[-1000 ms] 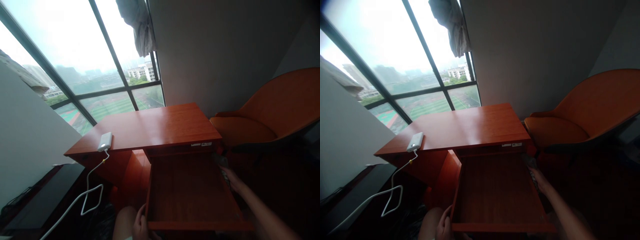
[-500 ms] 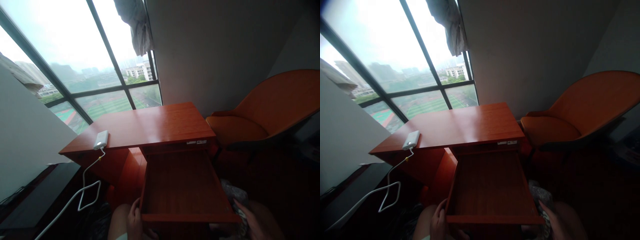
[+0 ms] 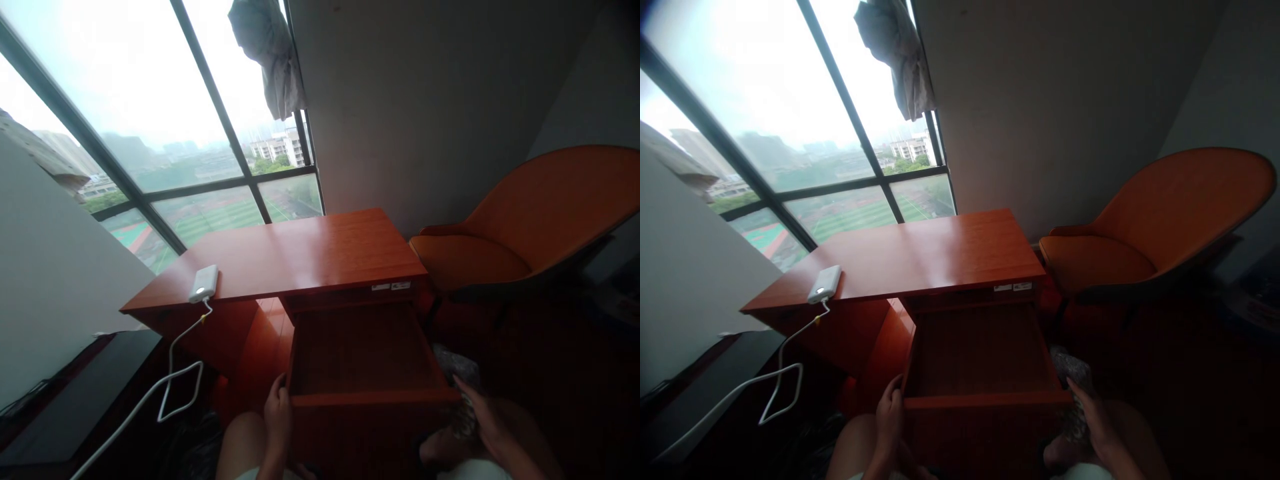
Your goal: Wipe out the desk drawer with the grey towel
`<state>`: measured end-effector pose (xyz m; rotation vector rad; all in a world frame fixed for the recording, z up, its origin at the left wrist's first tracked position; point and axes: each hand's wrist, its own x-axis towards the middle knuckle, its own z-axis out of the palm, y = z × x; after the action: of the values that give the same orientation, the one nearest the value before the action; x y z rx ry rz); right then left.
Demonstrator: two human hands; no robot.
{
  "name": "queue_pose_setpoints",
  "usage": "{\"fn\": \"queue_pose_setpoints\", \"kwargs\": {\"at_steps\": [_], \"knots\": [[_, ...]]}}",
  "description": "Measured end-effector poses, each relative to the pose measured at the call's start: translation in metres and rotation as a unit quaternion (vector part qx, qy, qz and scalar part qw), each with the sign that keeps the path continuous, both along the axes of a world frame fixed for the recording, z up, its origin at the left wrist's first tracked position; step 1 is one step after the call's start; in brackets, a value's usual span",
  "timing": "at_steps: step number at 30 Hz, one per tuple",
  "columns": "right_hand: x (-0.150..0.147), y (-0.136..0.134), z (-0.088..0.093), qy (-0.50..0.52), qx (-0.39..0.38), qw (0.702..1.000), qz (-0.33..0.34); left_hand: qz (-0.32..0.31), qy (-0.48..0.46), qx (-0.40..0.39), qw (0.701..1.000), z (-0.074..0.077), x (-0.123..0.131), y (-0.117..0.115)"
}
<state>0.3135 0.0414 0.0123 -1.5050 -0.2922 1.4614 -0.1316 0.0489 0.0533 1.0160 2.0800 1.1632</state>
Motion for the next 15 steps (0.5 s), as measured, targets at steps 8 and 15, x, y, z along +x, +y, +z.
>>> {"fn": "queue_pose_setpoints", "kwargs": {"at_steps": [8, 15], "knots": [[-0.001, -0.005, -0.003, -0.03, 0.003, 0.999, -0.028, -0.03, -0.013, 0.044, 0.998, 0.01, 0.005, 0.03], [-0.001, 0.0, 0.008, -0.146, 0.008, 0.988, -0.049, -0.031, -0.071, 0.078, 0.994, 0.012, 0.005, 0.035]]}}
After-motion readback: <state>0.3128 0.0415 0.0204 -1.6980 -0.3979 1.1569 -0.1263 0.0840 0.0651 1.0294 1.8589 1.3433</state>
